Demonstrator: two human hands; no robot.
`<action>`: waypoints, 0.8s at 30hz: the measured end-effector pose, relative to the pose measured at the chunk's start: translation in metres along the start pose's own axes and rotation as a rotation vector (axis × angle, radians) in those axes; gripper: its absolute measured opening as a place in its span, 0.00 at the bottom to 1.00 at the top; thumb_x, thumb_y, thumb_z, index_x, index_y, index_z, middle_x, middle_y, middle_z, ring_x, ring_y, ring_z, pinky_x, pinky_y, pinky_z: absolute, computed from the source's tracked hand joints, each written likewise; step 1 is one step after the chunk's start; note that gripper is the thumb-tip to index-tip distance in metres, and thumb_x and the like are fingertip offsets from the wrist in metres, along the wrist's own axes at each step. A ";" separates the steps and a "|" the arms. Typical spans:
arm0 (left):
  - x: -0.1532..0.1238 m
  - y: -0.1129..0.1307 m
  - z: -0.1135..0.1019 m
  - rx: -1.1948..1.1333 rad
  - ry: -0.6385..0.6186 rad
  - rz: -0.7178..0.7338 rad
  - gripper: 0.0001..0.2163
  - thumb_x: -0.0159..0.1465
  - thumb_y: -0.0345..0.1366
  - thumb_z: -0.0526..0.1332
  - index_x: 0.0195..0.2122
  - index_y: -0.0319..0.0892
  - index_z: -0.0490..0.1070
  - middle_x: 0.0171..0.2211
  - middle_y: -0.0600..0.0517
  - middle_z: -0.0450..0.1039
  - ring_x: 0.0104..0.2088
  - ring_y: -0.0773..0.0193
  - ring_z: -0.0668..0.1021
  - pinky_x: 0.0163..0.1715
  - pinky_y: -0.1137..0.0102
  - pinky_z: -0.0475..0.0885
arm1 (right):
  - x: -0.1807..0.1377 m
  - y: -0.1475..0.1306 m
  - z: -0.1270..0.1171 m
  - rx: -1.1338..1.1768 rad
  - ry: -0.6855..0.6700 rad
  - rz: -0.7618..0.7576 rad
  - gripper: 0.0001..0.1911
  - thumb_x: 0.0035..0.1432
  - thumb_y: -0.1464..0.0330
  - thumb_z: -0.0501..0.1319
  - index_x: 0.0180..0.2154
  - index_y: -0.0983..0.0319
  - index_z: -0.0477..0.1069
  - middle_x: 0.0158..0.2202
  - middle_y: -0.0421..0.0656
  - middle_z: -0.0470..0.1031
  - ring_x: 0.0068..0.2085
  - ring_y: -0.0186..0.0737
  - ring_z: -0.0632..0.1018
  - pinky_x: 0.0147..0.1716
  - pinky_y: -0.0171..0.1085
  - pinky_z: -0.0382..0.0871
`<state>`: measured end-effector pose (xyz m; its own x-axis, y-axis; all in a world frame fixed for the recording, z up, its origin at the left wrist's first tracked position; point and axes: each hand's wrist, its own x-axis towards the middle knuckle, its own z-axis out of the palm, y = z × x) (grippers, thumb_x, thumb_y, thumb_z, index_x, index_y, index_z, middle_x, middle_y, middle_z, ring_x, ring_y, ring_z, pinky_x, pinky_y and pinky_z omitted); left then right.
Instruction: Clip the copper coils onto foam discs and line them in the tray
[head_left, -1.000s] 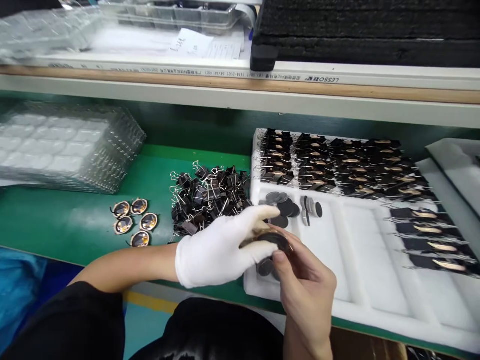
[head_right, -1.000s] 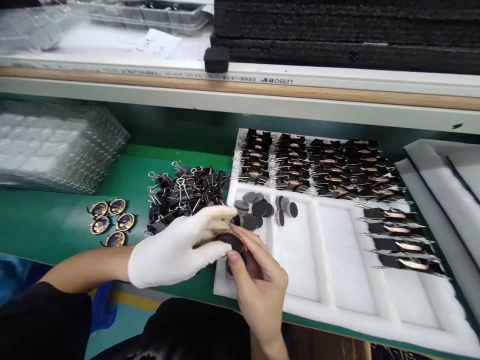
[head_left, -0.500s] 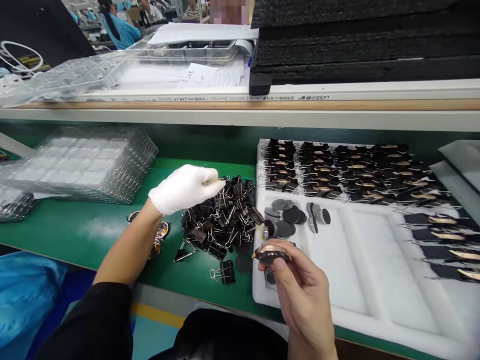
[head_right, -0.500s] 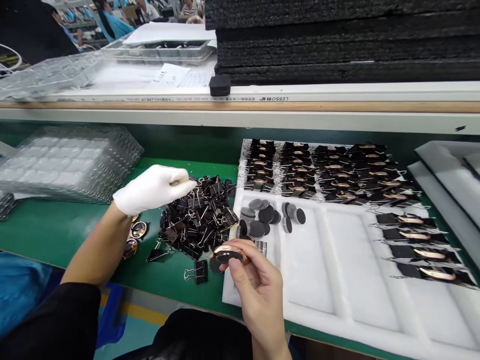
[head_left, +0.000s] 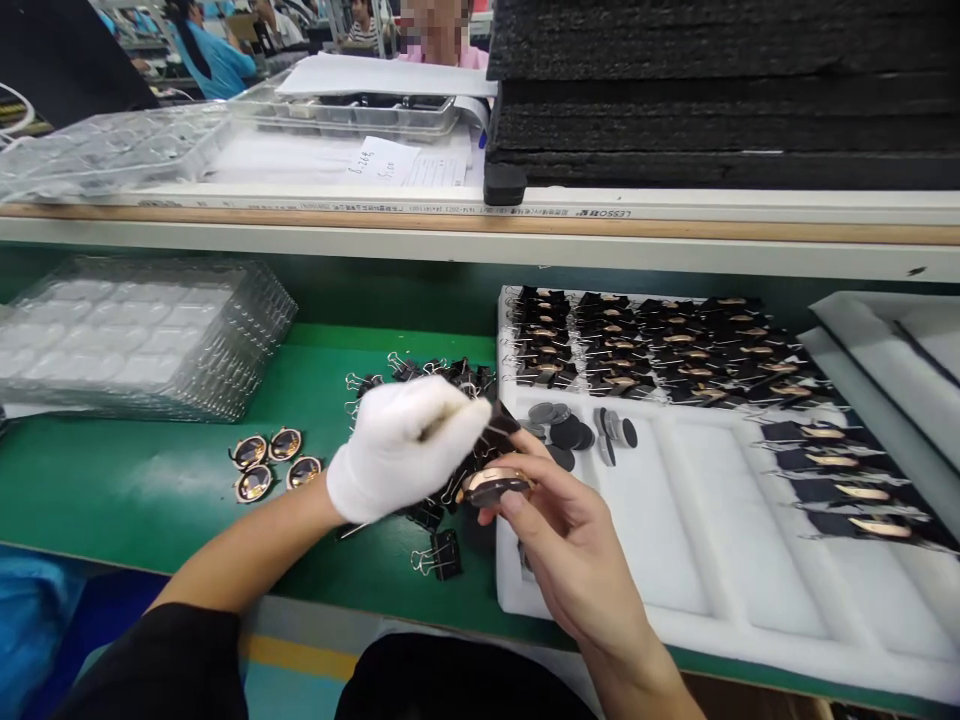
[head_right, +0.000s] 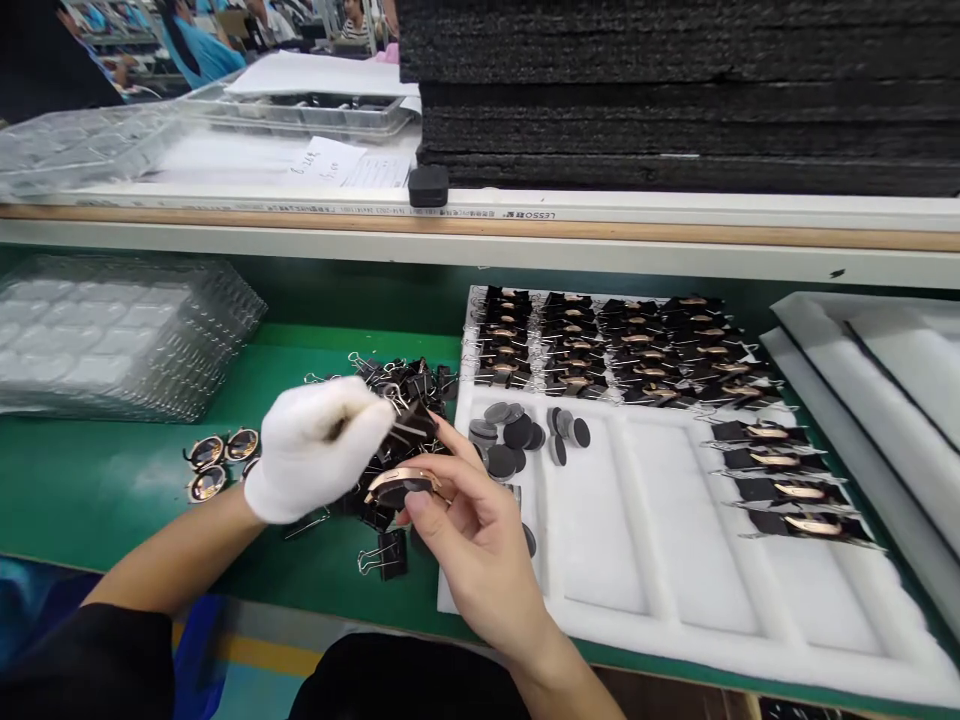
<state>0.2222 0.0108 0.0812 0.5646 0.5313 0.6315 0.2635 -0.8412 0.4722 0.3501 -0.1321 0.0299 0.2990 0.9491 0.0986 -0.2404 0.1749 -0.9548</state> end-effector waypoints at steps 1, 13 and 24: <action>-0.002 0.004 -0.002 -0.038 -0.066 0.070 0.15 0.70 0.34 0.58 0.24 0.42 0.66 0.19 0.58 0.66 0.21 0.72 0.65 0.24 0.74 0.60 | 0.002 -0.004 -0.003 -0.017 -0.002 -0.026 0.09 0.66 0.65 0.67 0.48 0.54 0.81 0.59 0.49 0.77 0.52 0.49 0.82 0.37 0.40 0.84; -0.002 -0.013 -0.003 0.016 -0.558 0.167 0.37 0.48 0.74 0.63 0.18 0.44 0.49 0.13 0.60 0.46 0.18 0.71 0.49 0.21 0.67 0.45 | 0.011 -0.062 -0.043 -0.573 -0.342 -0.038 0.10 0.65 0.71 0.66 0.44 0.52 0.84 0.53 0.44 0.83 0.55 0.48 0.82 0.53 0.45 0.80; -0.004 -0.010 -0.001 0.055 -0.538 0.241 0.32 0.55 0.69 0.60 0.18 0.44 0.54 0.14 0.57 0.55 0.17 0.69 0.55 0.22 0.66 0.45 | 0.020 -0.061 -0.052 -0.462 -0.391 0.066 0.08 0.67 0.67 0.66 0.44 0.54 0.85 0.47 0.48 0.85 0.59 0.55 0.79 0.48 0.47 0.83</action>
<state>0.2164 0.0175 0.0743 0.9273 0.2108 0.3094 0.1104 -0.9436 0.3122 0.4191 -0.1379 0.0755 -0.0849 0.9953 0.0468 0.2047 0.0634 -0.9768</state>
